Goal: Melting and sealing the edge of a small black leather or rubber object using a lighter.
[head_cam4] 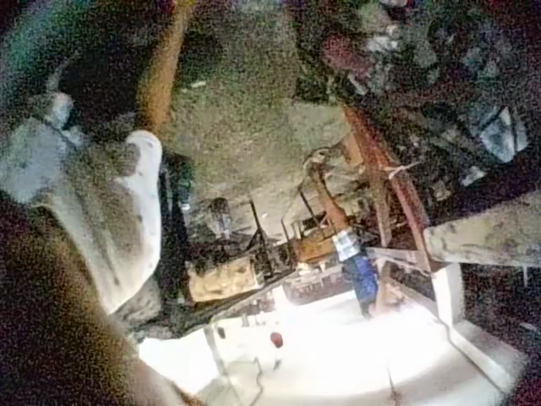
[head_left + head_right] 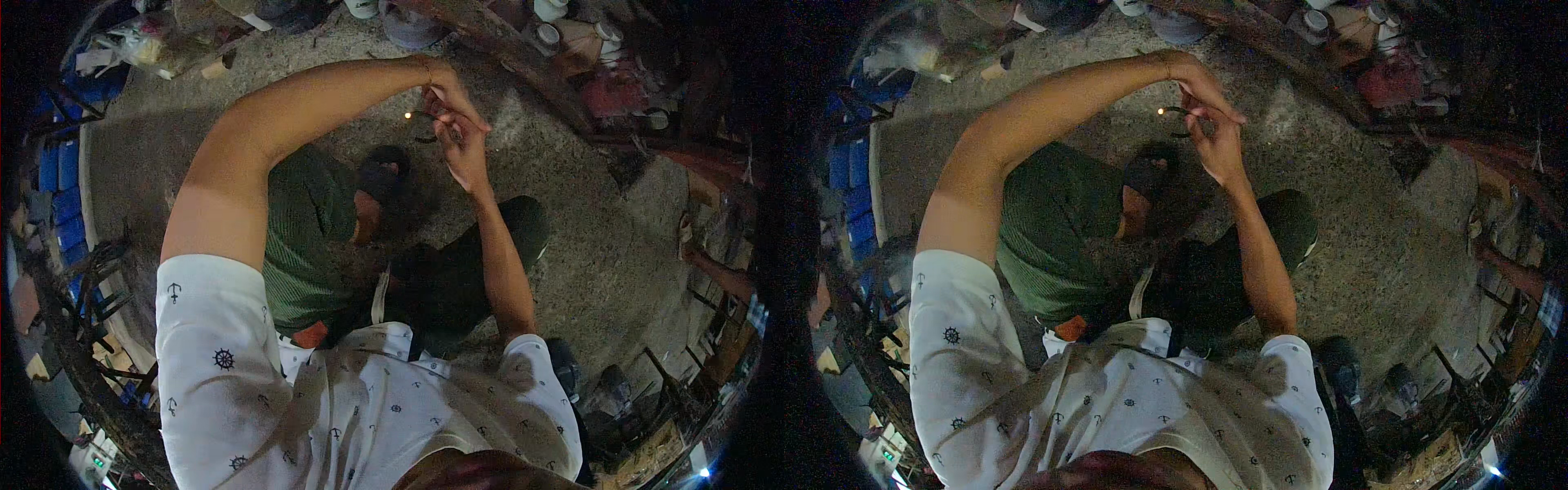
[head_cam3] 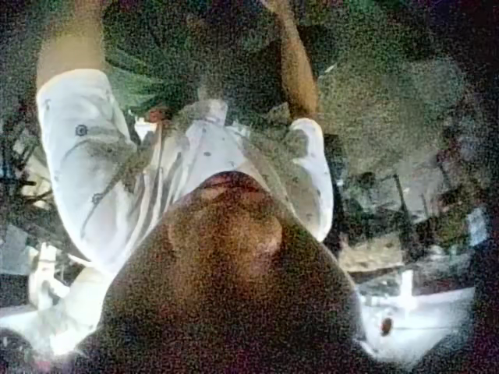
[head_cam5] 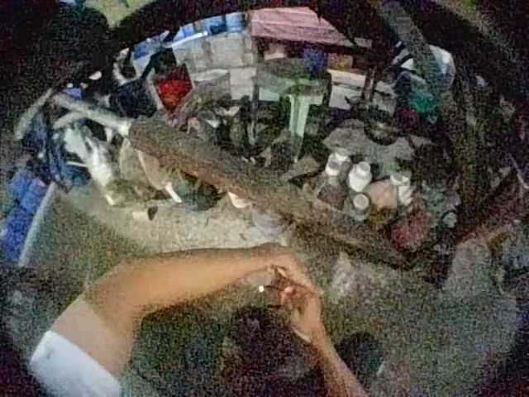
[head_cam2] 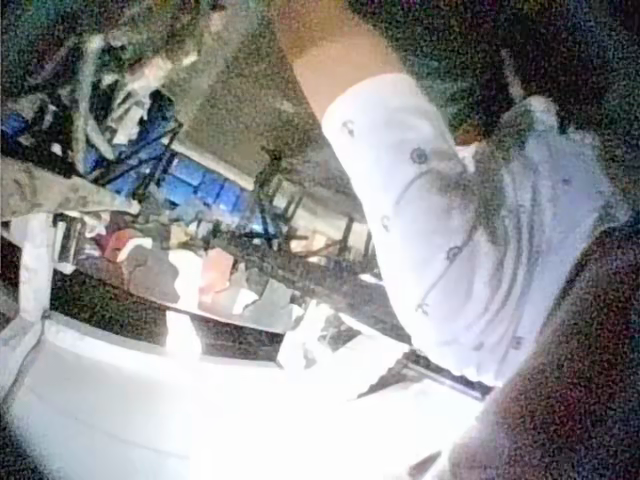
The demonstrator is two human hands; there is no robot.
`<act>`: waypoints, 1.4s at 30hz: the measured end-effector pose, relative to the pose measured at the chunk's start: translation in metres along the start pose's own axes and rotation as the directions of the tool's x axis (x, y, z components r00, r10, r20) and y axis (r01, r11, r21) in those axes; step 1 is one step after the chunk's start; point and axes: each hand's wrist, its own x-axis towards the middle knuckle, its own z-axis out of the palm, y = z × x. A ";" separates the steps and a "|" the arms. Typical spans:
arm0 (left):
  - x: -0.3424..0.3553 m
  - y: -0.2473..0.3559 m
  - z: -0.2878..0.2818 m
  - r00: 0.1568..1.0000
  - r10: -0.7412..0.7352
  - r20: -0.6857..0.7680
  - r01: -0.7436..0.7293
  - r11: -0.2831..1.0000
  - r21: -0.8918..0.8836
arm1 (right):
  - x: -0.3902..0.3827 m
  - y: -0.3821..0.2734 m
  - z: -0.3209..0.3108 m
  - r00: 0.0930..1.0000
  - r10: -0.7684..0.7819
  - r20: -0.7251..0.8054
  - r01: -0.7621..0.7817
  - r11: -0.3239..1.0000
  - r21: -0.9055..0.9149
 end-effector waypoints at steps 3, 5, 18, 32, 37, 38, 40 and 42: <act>-0.003 0.011 -0.001 0.995 0.058 0.083 -0.059 0.998 0.007 | -0.004 0.003 -0.006 1.000 0.019 -0.021 -0.020 1.000 -0.017; -0.004 0.012 0.000 0.998 0.049 0.034 -0.050 0.998 0.028 | -0.004 0.000 -0.008 0.999 0.030 -0.016 -0.031 0.999 -0.032; -0.002 0.016 -0.002 0.997 0.069 0.039 -0.071 0.996 0.062 | -0.004 0.005 -0.007 0.996 -0.047 -0.073 0.047 0.999 0.000; -0.010 0.008 0.000 0.996 0.080 0.025 -0.079 0.995 -0.066 | -0.007 0.006 -0.010 0.996 -0.013 -0.083 0.008 0.998 -0.066; -0.026 0.016 0.003 0.992 0.072 0.105 -0.043 0.965 -0.258 | -0.012 0.006 -0.019 0.991 -0.008 -0.132 0.004 1.000 -0.029; -0.024 0.014 0.002 0.991 0.049 0.127 -0.012 0.962 -0.273 | -0.011 0.008 -0.018 0.992 -0.048 -0.120 0.039 0.997 -0.074; -0.022 0.010 0.000 0.975 0.149 0.164 -0.098 0.954 -0.282 | -0.010 0.008 -0.016 0.991 -0.088 -0.104 0.075 0.990 -0.119; -0.022 0.009 0.001 0.947 0.250 0.200 -0.185 0.937 -0.295 | -0.014 0.003 -0.015 0.991 -0.006 -0.130 0.011 0.999 0.042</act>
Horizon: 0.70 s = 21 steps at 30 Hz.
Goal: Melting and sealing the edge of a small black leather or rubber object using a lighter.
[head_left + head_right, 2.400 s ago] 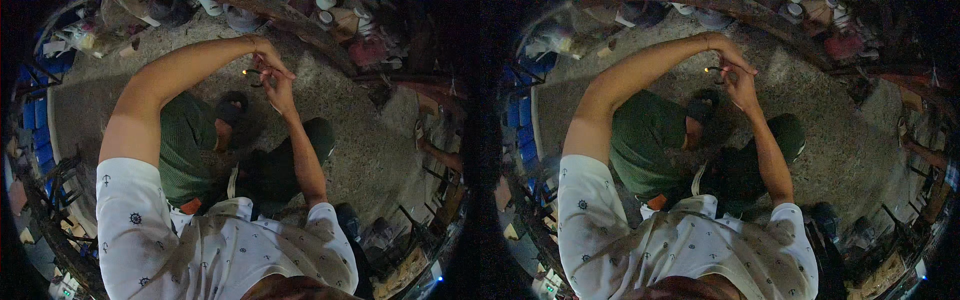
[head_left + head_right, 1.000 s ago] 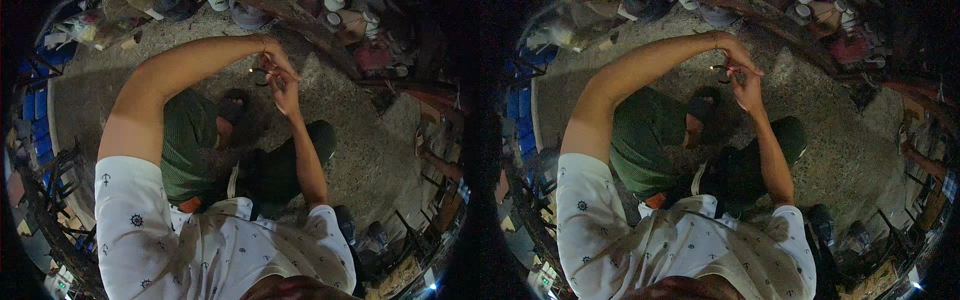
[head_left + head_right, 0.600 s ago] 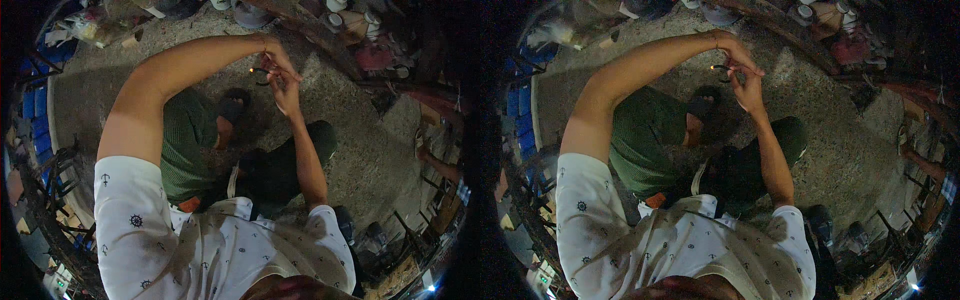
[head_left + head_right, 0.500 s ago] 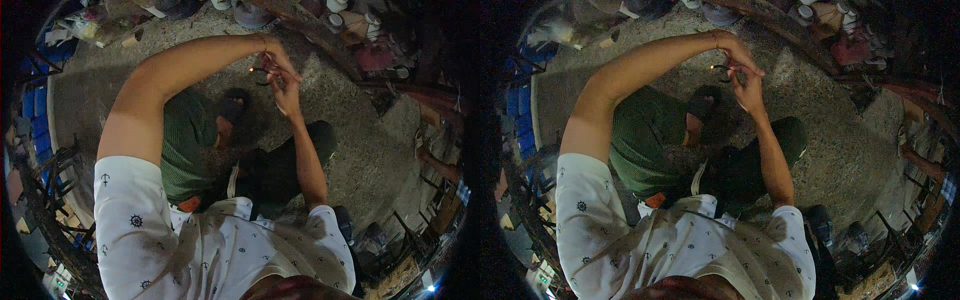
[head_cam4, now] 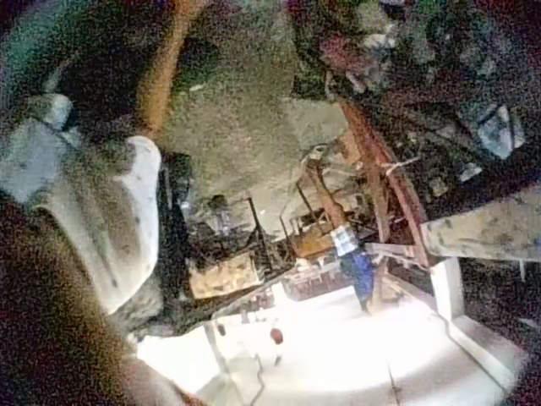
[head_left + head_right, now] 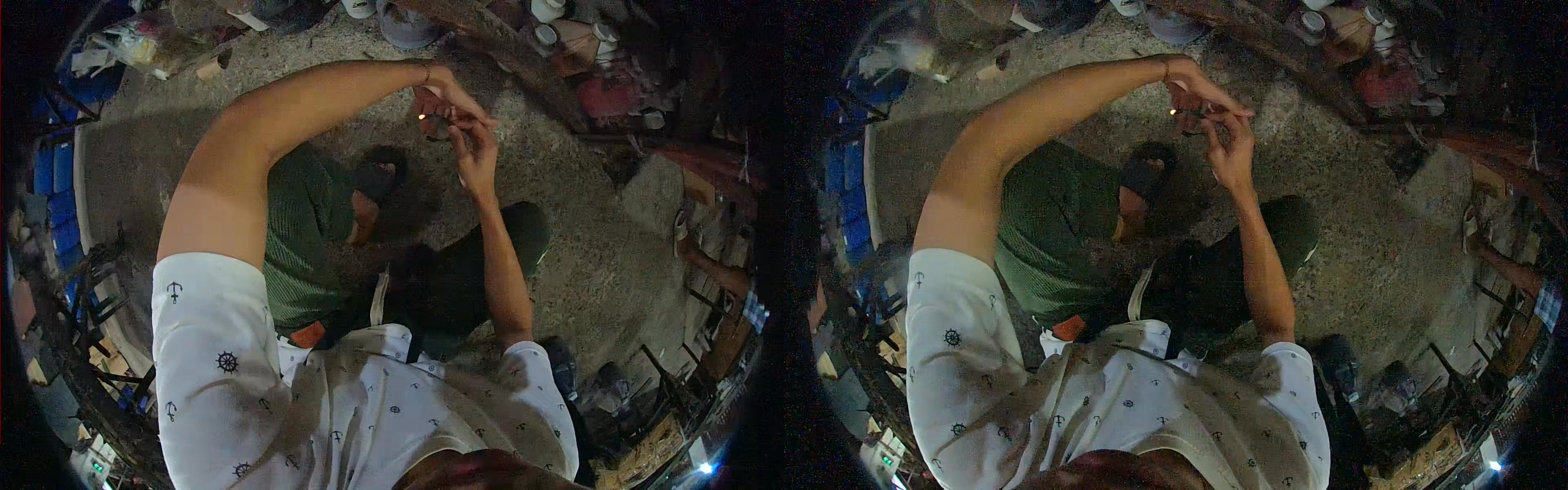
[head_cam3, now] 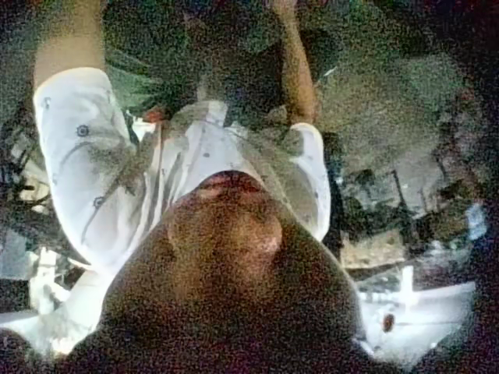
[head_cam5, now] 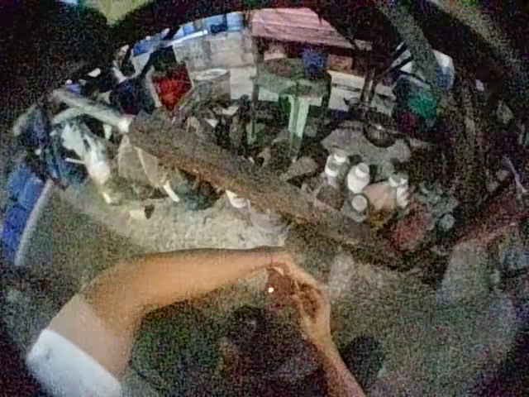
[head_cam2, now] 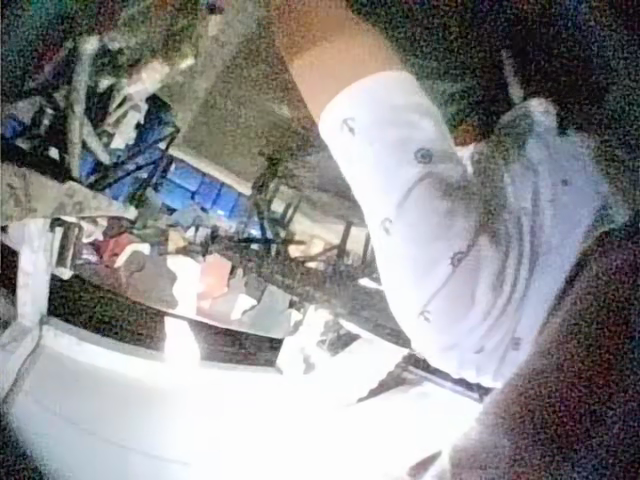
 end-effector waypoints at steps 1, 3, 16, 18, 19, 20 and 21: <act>0.002 0.003 0.004 0.999 -0.045 -0.029 0.044 0.998 -0.040 | -0.001 0.000 -0.002 1.000 0.001 -0.001 -0.001 1.000 -0.005; 0.002 0.008 0.006 0.995 -0.087 -0.055 0.083 0.993 -0.080 | -0.003 0.002 -0.007 0.998 -0.003 -0.057 0.003 1.000 0.002; 0.006 0.017 0.004 0.994 0.112 0.011 -0.112 0.988 0.102 | -0.005 0.000 -0.009 0.988 0.104 -0.111 -0.085 0.983 0.165; -0.012 0.025 0.010 0.998 0.028 0.061 -0.034 0.994 0.105 | -0.004 -0.003 -0.008 0.988 0.106 -0.112 -0.096 0.991 0.090; -0.013 0.021 0.012 0.999 0.035 0.023 -0.036 0.998 0.048 | -0.003 -0.005 -0.006 0.989 0.105 -0.105 -0.095 0.991 0.094; -0.015 0.018 0.014 0.999 0.040 -0.014 -0.040 0.999 -0.008 | -0.003 -0.007 -0.005 0.987 0.132 -0.087 -0.124 0.988 0.091; -0.015 0.016 0.014 0.999 0.039 -0.016 -0.039 0.999 -0.011 | -0.002 -0.009 -0.004 0.985 0.160 -0.069 -0.154 0.984 0.088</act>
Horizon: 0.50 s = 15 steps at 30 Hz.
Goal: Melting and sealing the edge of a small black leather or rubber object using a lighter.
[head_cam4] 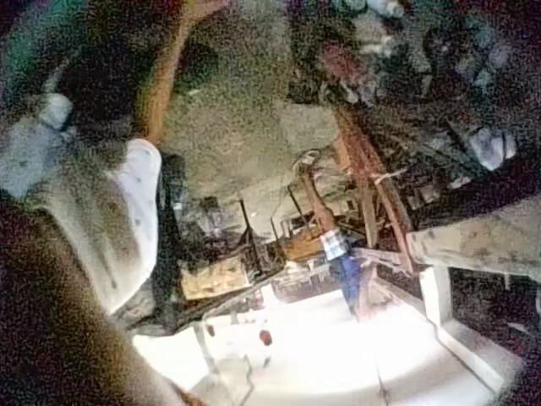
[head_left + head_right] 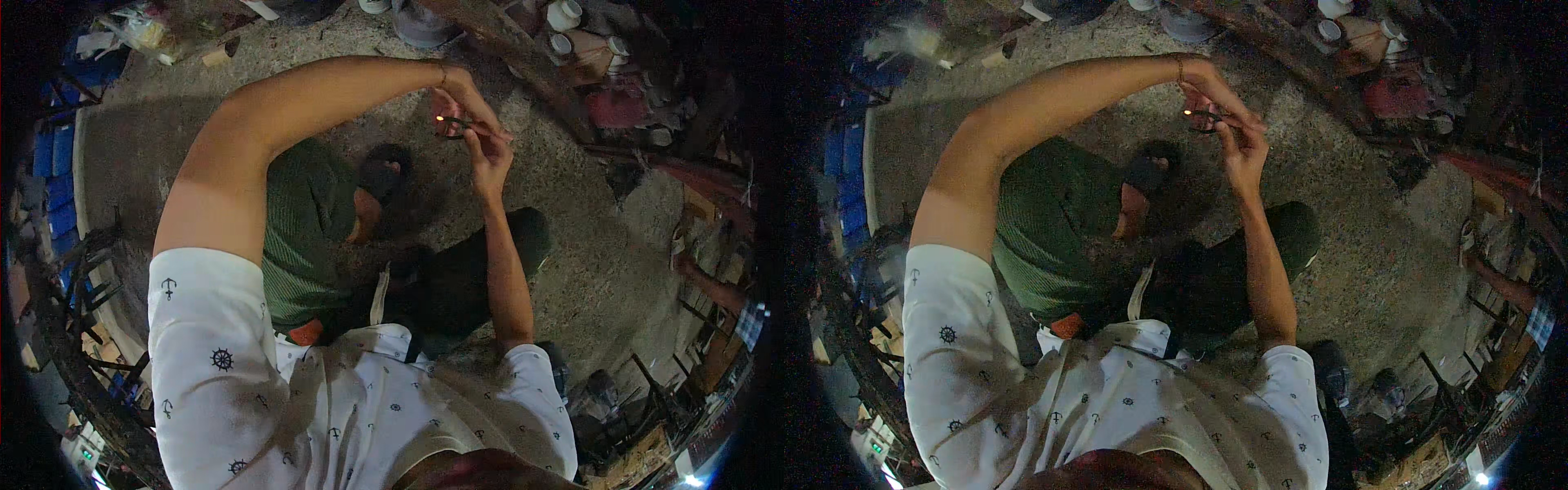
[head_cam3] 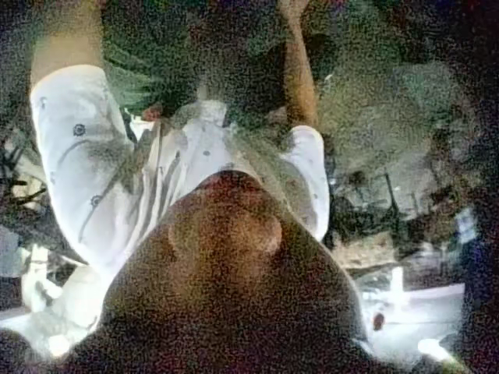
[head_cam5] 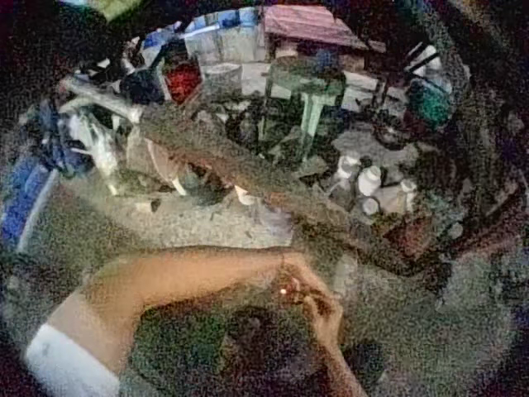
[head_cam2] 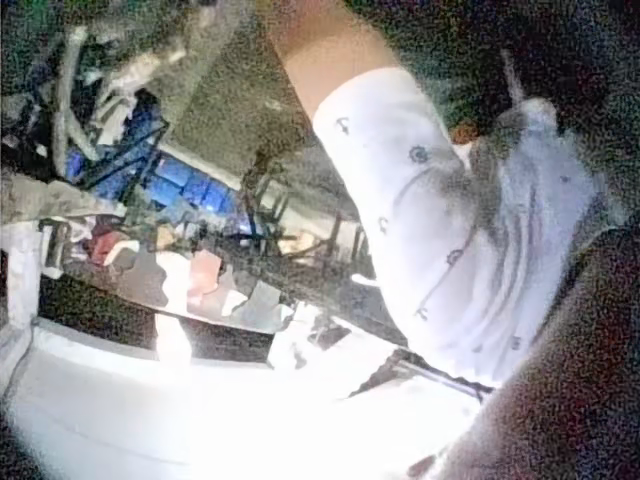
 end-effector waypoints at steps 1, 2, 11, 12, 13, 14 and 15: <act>-0.003 0.001 0.003 0.999 0.046 -0.026 -0.046 0.999 0.010 | 0.000 -0.001 0.001 1.000 0.001 0.001 -0.001 1.000 0.000; -0.005 0.003 0.005 0.994 0.092 -0.051 -0.091 0.996 0.021 | 0.000 -0.002 0.003 1.000 -0.025 -0.011 0.025 0.999 0.034; 0.015 -0.004 -0.009 0.991 -0.028 0.131 0.019 0.998 0.067 | 0.001 0.010 -0.003 0.994 -0.111 -0.007 0.111 0.993 -0.035; 0.027 -0.018 -0.011 0.992 -0.030 0.121 0.023 0.998 0.063 | 0.001 0.008 0.000 0.996 -0.087 -0.006 0.087 0.996 -0.022; 0.037 -0.036 -0.012 0.996 0.090 0.012 -0.090 0.996 0.027 | 0.001 0.001 0.008 0.995 -0.099 0.012 0.099 0.995 -0.009; 0.042 -0.037 -0.010 0.974 0.215 -0.073 -0.215 0.977 0.014 | 0.000 -0.001 0.006 0.998 -0.069 0.011 0.069 0.998 0.009; 0.044 -0.036 -0.013 0.974 0.216 -0.071 -0.216 0.976 0.015 | 0.000 -0.002 0.006 0.999 -0.040 0.011 0.039 0.999 0.029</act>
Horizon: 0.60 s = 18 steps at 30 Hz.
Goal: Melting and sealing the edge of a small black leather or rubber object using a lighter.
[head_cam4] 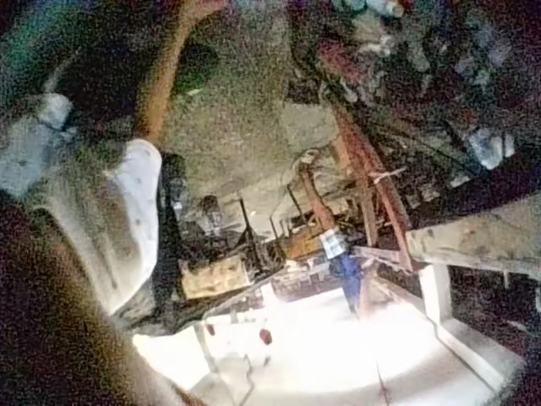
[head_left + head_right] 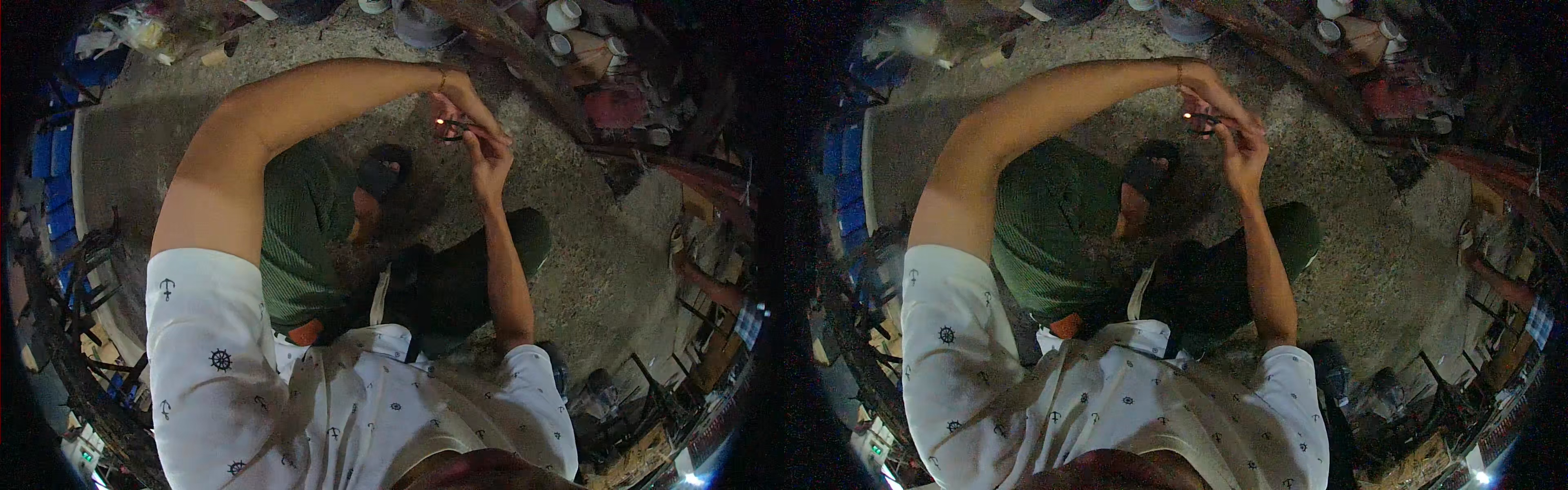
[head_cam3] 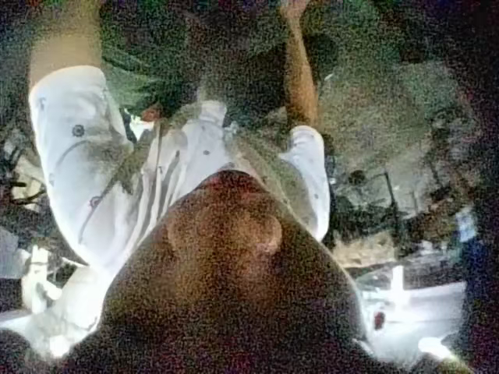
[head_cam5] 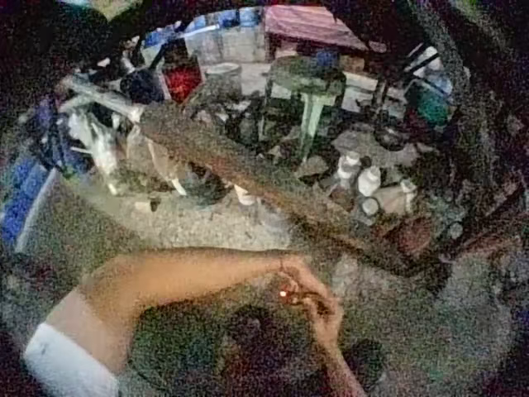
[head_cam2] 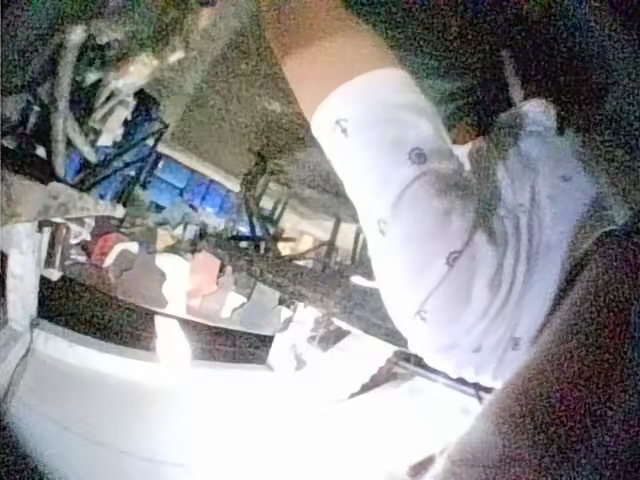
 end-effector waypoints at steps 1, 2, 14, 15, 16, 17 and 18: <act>0.001 0.016 0.002 0.989 -0.140 0.046 0.140 0.990 -0.001 | -0.002 0.009 -0.010 1.000 0.010 -0.019 -0.010 1.000 -0.014; -0.003 0.022 0.002 0.955 -0.288 0.070 0.289 0.957 -0.002 | -0.001 0.014 -0.013 1.000 -0.024 -0.013 0.024 1.000 0.016; -0.021 0.062 0.033 0.947 -0.090 -0.309 0.246 0.821 0.515 | -0.002 0.003 -0.010 0.997 -0.075 -0.005 0.075 0.991 0.109; -0.017 0.057 0.033 0.946 -0.089 -0.311 0.247 0.821 0.514 | -0.001 0.002 -0.008 0.993 -0.115 -0.007 0.115 0.979 0.170; -0.014 0.054 0.035 0.928 -0.099 -0.360 0.288 0.802 0.524 | -0.001 0.002 -0.008 0.993 -0.115 -0.006 0.115 0.979 0.169; -0.012 0.051 0.035 0.907 -0.107 -0.408 0.331 0.781 0.530 | -0.001 0.002 -0.008 0.995 -0.097 -0.006 0.097 0.986 0.139; -0.011 0.048 0.034 0.906 -0.106 -0.409 0.331 0.781 0.530 | -0.001 0.003 -0.009 0.997 -0.079 -0.005 0.079 0.991 0.109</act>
